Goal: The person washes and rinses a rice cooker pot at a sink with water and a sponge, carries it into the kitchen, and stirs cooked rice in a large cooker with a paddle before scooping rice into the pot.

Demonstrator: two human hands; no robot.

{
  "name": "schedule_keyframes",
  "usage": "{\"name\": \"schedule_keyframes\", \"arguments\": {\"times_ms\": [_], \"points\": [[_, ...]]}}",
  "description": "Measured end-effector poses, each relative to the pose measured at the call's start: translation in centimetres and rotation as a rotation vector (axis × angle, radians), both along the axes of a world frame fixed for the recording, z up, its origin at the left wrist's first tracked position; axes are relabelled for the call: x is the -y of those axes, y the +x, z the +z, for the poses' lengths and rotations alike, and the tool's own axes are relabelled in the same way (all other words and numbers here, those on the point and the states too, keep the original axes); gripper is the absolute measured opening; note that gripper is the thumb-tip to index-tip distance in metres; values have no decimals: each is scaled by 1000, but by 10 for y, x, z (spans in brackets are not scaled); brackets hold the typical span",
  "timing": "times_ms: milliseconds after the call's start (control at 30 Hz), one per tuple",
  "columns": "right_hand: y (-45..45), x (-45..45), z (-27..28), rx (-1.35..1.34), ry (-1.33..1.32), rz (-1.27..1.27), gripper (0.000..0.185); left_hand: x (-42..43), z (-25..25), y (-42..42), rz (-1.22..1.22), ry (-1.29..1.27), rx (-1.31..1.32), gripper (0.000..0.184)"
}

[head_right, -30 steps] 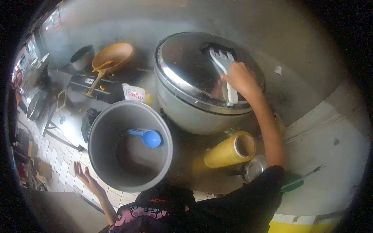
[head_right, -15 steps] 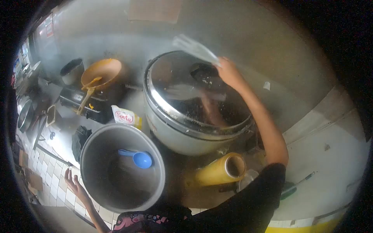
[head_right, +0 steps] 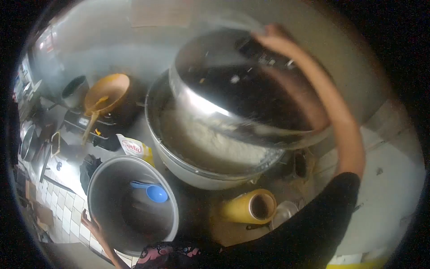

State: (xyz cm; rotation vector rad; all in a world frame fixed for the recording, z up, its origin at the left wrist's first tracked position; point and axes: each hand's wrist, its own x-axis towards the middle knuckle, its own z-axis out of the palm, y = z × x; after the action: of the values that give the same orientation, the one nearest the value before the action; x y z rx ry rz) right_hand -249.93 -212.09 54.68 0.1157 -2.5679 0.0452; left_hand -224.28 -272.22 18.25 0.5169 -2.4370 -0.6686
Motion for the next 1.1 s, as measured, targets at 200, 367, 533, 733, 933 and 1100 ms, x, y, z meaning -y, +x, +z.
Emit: {"name": "schedule_keyframes", "arguments": {"times_ms": [200, 367, 533, 733, 933, 1100], "points": [[99, -71, 60, -128, -20, -168, 51, 6, 3, -14, -66, 42, 20, 35], [177, -137, 38, -166, 71, -542, 56, -2, 24, -37, -189, -140, -15, 35], [247, -237, -11, -138, 155, -627, 58, 4, 21, -39, -245, -425, -108, 37], [294, -316, -78, -169, 27, -747, 59, -35, 39, -19, -181, -429, -63, 41], [331, -378, -142, -108, -6, -848, 60, -57, 49, -21, -201, -534, -49, 36], [373, -379, -164, -46, -56, -936, 52, -72, 58, -31, -237, -620, -51, 32]]}}
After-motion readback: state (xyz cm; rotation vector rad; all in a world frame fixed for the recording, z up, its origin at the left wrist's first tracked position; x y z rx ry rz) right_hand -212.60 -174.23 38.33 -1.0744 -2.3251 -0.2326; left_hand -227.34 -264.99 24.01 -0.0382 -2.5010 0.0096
